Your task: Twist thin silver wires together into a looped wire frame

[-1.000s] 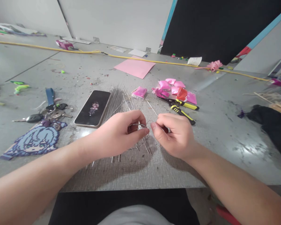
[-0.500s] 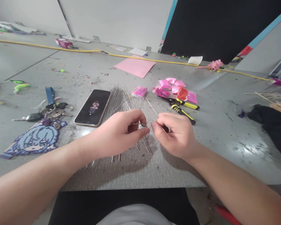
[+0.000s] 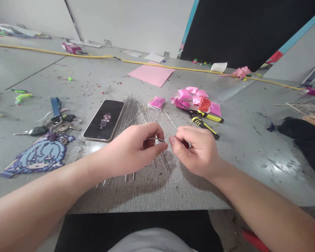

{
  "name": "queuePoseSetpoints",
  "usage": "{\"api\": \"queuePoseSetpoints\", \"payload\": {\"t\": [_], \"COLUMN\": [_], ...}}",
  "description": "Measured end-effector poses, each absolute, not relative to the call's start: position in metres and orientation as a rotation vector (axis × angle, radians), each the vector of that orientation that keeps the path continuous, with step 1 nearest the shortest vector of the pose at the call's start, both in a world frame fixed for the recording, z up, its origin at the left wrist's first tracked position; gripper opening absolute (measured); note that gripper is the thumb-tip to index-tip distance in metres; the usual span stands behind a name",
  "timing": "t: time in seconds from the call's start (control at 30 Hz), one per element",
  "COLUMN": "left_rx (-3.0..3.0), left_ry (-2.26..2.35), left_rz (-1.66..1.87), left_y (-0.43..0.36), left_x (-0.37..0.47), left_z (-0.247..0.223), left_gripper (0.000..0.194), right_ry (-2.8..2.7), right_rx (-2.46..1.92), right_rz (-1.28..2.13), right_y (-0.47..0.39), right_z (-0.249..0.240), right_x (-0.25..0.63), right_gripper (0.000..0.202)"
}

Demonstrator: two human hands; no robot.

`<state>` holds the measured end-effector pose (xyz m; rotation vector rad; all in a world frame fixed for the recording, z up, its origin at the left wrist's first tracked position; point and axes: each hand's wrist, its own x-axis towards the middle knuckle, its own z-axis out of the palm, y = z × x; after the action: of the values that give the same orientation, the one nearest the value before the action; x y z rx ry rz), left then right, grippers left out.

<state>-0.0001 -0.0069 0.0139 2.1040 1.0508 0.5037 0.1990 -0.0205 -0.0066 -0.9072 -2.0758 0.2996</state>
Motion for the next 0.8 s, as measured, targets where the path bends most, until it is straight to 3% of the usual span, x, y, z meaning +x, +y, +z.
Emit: {"api": "queuePoseSetpoints", "payload": {"t": [0.8], "left_rx": [2.101], "left_ry": [1.044], "left_rz": [0.519], "left_y": [-0.0067], "left_x": [-0.0007], "left_z": [0.0145], "left_gripper": [0.011], "right_ry": [-2.08], "right_rx": [-0.906], "right_rz": [0.289], "right_y": [-0.0209], "right_z": [-0.0061], "right_x": [0.1995], "right_gripper": [0.033]}}
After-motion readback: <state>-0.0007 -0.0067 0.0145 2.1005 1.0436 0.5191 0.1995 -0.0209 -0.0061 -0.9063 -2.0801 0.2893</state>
